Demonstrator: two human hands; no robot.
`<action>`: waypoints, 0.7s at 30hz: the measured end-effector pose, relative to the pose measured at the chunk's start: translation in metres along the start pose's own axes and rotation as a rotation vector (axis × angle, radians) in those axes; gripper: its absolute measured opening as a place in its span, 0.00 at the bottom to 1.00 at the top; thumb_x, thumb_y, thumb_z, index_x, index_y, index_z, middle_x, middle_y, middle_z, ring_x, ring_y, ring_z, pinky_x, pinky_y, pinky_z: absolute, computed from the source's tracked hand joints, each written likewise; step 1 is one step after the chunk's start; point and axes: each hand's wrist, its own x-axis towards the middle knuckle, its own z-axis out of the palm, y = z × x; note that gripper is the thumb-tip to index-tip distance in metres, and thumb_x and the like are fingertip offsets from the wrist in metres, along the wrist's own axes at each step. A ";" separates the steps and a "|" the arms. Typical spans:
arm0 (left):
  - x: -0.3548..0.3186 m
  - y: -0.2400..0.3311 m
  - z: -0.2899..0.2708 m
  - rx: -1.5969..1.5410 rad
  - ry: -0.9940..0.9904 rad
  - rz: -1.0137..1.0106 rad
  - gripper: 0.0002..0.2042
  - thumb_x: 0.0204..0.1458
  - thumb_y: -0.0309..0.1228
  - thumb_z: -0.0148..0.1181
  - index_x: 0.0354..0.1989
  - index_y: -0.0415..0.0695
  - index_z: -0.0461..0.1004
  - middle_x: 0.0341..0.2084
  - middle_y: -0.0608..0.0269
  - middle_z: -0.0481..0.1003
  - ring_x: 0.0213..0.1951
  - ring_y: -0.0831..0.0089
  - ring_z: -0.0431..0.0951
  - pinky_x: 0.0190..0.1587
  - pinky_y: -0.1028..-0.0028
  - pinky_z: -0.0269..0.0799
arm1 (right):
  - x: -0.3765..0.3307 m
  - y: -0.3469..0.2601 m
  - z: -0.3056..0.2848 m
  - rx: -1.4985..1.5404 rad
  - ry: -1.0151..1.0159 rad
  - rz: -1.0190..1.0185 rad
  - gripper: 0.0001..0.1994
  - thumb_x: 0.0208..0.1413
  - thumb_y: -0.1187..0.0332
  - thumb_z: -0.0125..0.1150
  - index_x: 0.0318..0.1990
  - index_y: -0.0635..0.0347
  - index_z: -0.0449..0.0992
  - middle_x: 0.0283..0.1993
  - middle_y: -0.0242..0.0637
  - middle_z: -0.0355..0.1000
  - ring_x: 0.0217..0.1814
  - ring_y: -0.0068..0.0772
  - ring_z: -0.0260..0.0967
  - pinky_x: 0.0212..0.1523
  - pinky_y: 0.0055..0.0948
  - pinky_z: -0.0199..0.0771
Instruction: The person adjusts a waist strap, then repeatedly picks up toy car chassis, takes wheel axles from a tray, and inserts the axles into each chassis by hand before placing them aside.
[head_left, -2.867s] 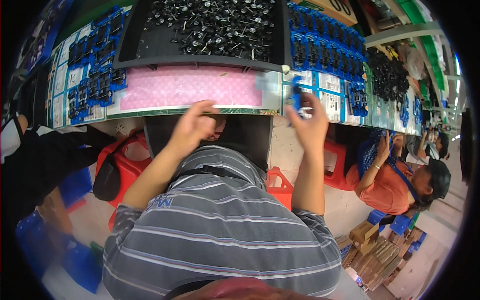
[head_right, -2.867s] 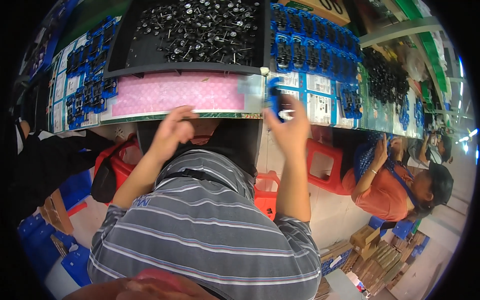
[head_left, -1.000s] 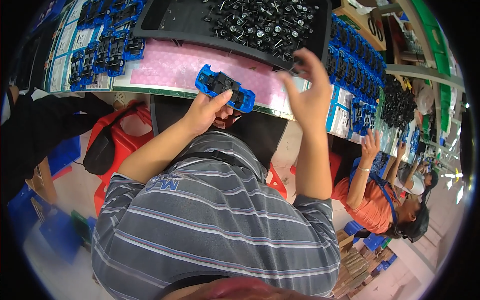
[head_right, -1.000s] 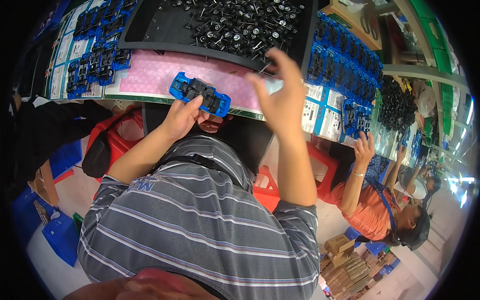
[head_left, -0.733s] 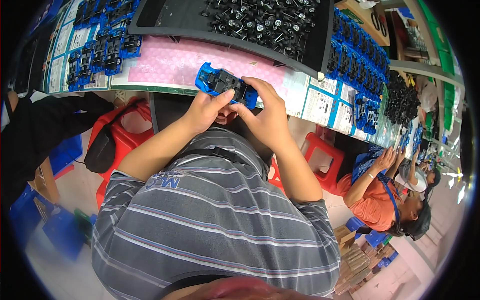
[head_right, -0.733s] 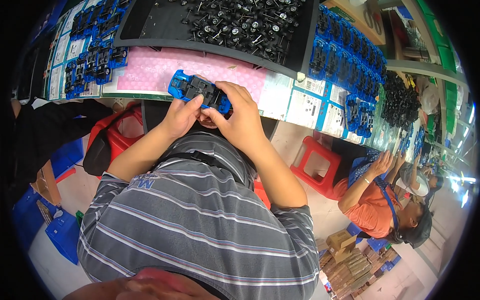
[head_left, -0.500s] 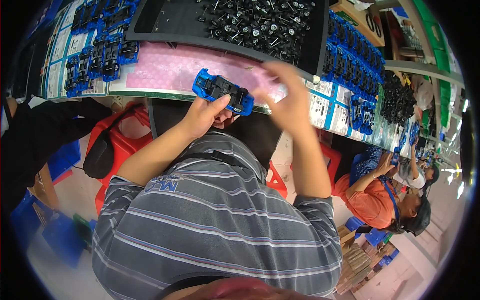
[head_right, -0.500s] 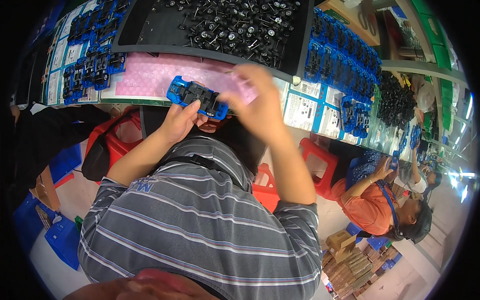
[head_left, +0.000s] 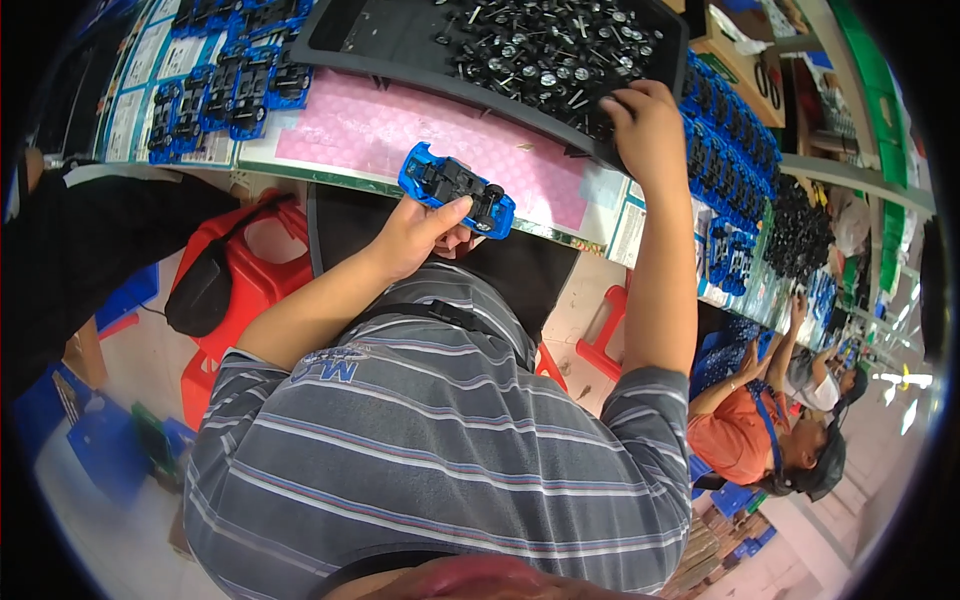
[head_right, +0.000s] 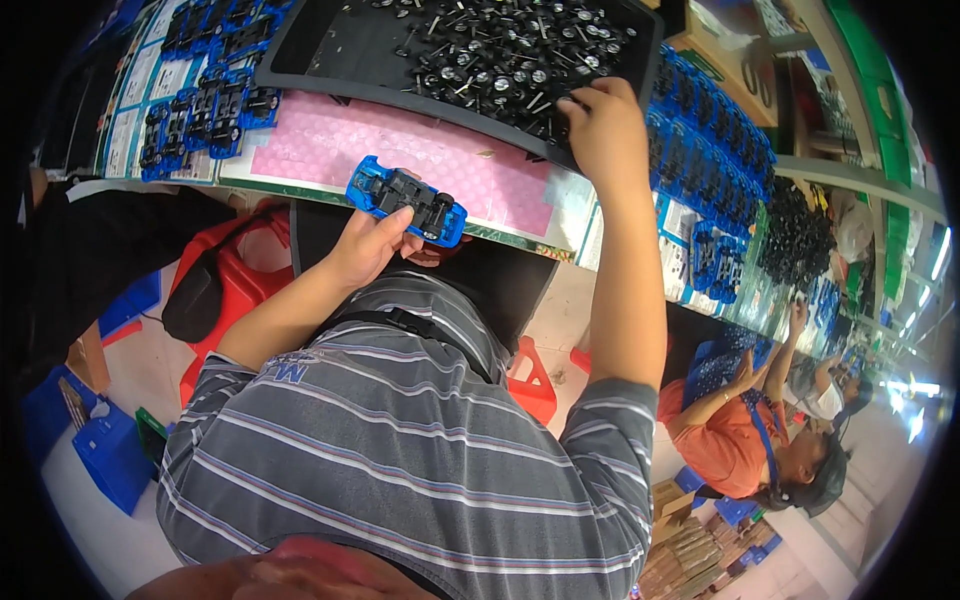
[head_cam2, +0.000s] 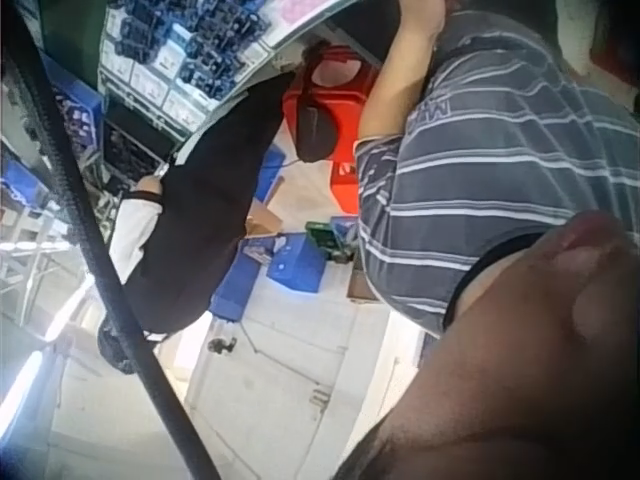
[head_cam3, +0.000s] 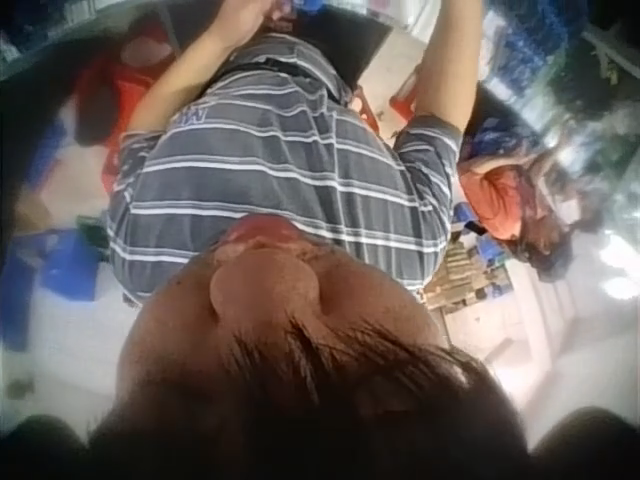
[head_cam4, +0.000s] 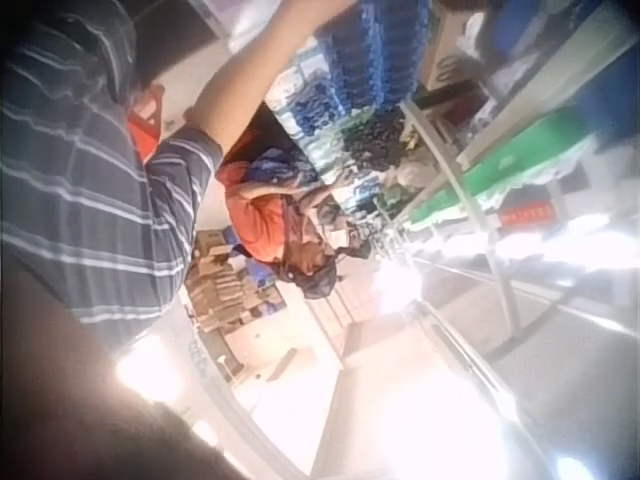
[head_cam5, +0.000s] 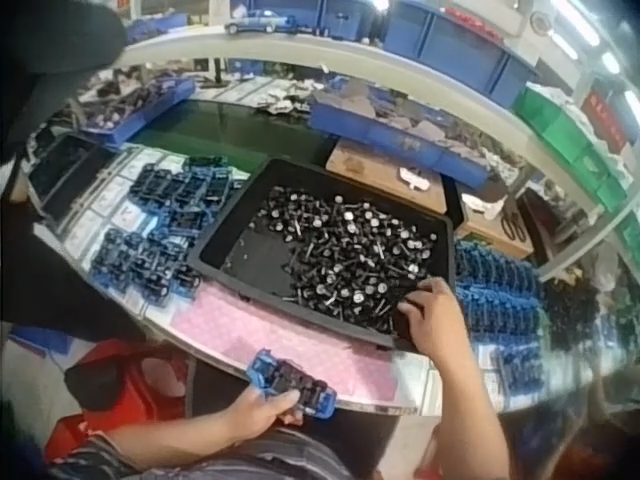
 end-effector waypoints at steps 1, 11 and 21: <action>0.000 -0.001 -0.001 -0.003 0.011 0.001 0.21 0.63 0.34 0.55 0.63 0.48 0.59 0.43 0.64 0.74 0.34 0.77 0.73 0.32 0.76 0.66 | -0.012 -0.006 -0.004 0.071 0.241 -0.008 0.10 0.48 0.69 0.72 0.38 0.63 0.83 0.52 0.50 0.75 0.51 0.50 0.75 0.49 0.37 0.77; 0.015 -0.005 0.019 0.197 -0.057 0.092 0.09 0.60 0.32 0.61 0.45 0.46 0.70 0.25 0.71 0.71 0.24 0.84 0.71 0.25 0.81 0.65 | -0.084 -0.128 0.011 0.679 -0.072 -0.051 0.23 0.42 0.69 0.74 0.46 0.66 0.73 0.45 0.46 0.76 0.49 0.44 0.75 0.53 0.35 0.73; 0.001 0.002 -0.007 0.224 -0.104 0.065 0.18 0.63 0.37 0.58 0.55 0.45 0.61 0.30 0.67 0.73 0.26 0.82 0.74 0.28 0.82 0.70 | -0.080 -0.127 0.021 0.687 -0.048 -0.176 0.20 0.44 0.68 0.75 0.44 0.66 0.75 0.43 0.47 0.75 0.44 0.45 0.75 0.47 0.36 0.75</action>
